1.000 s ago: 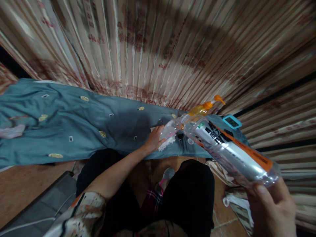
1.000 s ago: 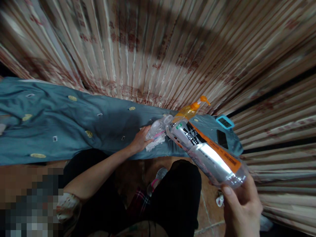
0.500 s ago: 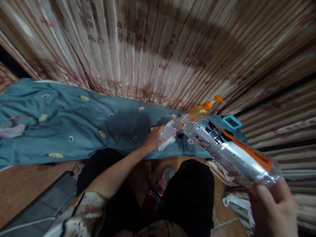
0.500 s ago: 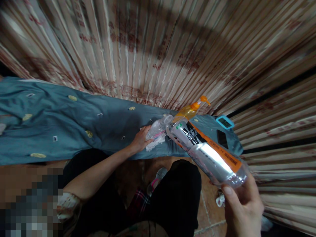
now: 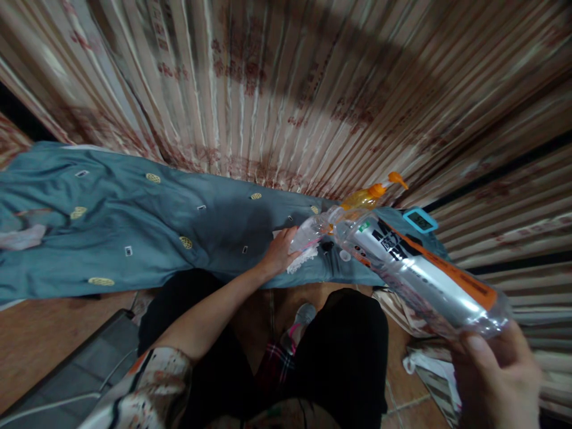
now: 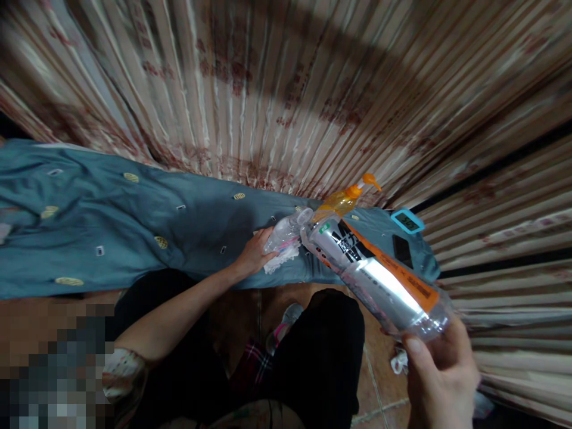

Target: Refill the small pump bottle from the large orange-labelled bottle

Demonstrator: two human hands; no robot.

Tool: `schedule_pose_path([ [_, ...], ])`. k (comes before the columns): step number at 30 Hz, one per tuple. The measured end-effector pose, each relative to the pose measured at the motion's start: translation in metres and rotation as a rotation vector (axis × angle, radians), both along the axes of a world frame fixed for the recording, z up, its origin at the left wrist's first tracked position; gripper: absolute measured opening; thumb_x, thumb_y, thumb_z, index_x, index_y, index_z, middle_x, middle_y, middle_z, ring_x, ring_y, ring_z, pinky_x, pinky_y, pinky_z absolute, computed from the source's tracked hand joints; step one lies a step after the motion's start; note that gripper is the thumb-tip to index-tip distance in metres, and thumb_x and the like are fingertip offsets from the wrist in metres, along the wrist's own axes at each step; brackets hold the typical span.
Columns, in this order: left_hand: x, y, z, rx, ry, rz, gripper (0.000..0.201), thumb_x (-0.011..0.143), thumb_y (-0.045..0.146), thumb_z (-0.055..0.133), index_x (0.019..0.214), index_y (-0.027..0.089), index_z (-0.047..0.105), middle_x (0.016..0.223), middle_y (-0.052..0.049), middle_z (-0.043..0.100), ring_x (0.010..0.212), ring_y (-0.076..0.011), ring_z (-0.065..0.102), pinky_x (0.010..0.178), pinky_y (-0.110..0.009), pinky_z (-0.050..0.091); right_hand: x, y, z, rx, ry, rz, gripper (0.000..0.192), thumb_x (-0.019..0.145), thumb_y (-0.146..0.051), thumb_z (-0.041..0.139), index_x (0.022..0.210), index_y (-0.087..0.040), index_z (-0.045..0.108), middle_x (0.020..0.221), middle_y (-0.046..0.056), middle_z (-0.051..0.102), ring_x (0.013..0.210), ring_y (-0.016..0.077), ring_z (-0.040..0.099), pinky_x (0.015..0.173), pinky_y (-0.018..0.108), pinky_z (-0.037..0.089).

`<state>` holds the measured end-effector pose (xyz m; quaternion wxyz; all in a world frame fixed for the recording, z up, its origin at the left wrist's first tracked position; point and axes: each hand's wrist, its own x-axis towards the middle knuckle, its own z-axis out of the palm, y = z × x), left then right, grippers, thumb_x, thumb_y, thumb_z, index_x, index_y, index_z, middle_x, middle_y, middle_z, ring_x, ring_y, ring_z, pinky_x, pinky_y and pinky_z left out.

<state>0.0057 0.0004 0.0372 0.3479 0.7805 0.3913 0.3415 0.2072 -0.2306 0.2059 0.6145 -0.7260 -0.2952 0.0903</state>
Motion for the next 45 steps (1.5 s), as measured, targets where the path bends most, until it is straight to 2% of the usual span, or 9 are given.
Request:
schedule_pose_path([
  [5,0.001,0.001,-0.003,0.012,-0.005,0.001,0.064,0.083,0.02,0.076,0.139,0.021,0.045,0.133,-0.011,0.06,0.127,-0.0288,0.058,0.11,-0.045,0.047,0.0,0.0,-0.001,0.01,-0.015,0.013,0.064,0.058,-0.04,0.084,0.119,-0.025,0.07,0.107,0.0,0.069,0.098,0.0222,0.064,0.095,0.036,0.048],
  [10,0.001,0.001,-0.007,0.028,-0.011,0.007,0.066,0.083,0.021,0.076,0.14,0.021,0.044,0.135,-0.011,0.059,0.128,-0.0285,0.057,0.11,-0.046,0.047,-0.003,0.0,0.001,0.004,-0.008,0.008,0.073,0.058,-0.044,0.084,0.127,-0.026,0.068,0.117,0.003,0.069,0.114,0.0288,0.062,0.115,0.051,0.035],
  [18,0.001,0.001,-0.005,0.02,-0.012,0.002,0.066,0.082,0.019,0.076,0.14,0.021,0.044,0.134,-0.012,0.06,0.128,-0.0288,0.057,0.111,-0.047,0.046,-0.012,0.006,0.01,-0.006,0.063,-0.063,0.087,0.048,-0.046,0.088,0.13,-0.024,0.067,0.124,0.009,0.068,0.127,0.04,0.057,0.118,0.063,0.026],
  [24,0.001,0.001,-0.006,0.018,-0.016,0.018,0.066,0.08,0.019,0.077,0.139,0.022,0.045,0.132,-0.011,0.06,0.126,-0.0293,0.058,0.109,-0.047,0.047,-0.013,0.006,0.011,0.015,0.028,-0.009,0.076,0.054,-0.044,0.087,0.125,-0.024,0.068,0.12,0.006,0.07,0.125,0.0357,0.06,0.117,0.057,0.032],
  [29,0.001,0.001,-0.004,0.004,-0.012,0.007,0.066,0.081,0.019,0.076,0.139,0.022,0.045,0.133,-0.011,0.059,0.127,-0.0293,0.058,0.109,-0.047,0.047,-0.012,0.006,0.011,-0.006,-0.011,0.015,0.07,0.061,-0.045,0.083,0.127,-0.024,0.068,0.122,0.006,0.07,0.128,0.0343,0.059,0.119,0.055,0.031],
  [38,0.0,0.001,-0.001,0.006,-0.013,-0.001,0.063,0.082,0.019,0.075,0.138,0.021,0.045,0.131,-0.011,0.06,0.125,-0.0288,0.058,0.108,-0.045,0.047,-0.008,0.006,0.013,-0.03,-0.02,-0.002,0.07,0.058,-0.047,0.084,0.123,-0.025,0.071,0.113,0.006,0.071,0.121,0.0374,0.062,0.116,0.059,0.033],
  [42,0.001,0.0,0.0,-0.012,0.008,0.011,0.065,0.081,0.017,0.077,0.138,0.018,0.046,0.132,-0.012,0.059,0.125,-0.0291,0.058,0.109,-0.045,0.047,-0.011,0.007,0.014,-0.026,-0.04,0.0,0.071,0.061,-0.047,0.084,0.127,-0.026,0.069,0.114,0.006,0.071,0.121,0.0355,0.062,0.116,0.057,0.034],
  [45,0.0,0.0,0.001,-0.01,0.001,0.012,0.064,0.081,0.018,0.077,0.137,0.019,0.047,0.13,-0.011,0.061,0.124,-0.0292,0.058,0.107,-0.044,0.048,-0.009,0.007,0.013,-0.009,-0.043,0.013,0.072,0.06,-0.046,0.084,0.127,-0.025,0.069,0.115,0.007,0.071,0.122,0.0369,0.061,0.116,0.06,0.033],
])
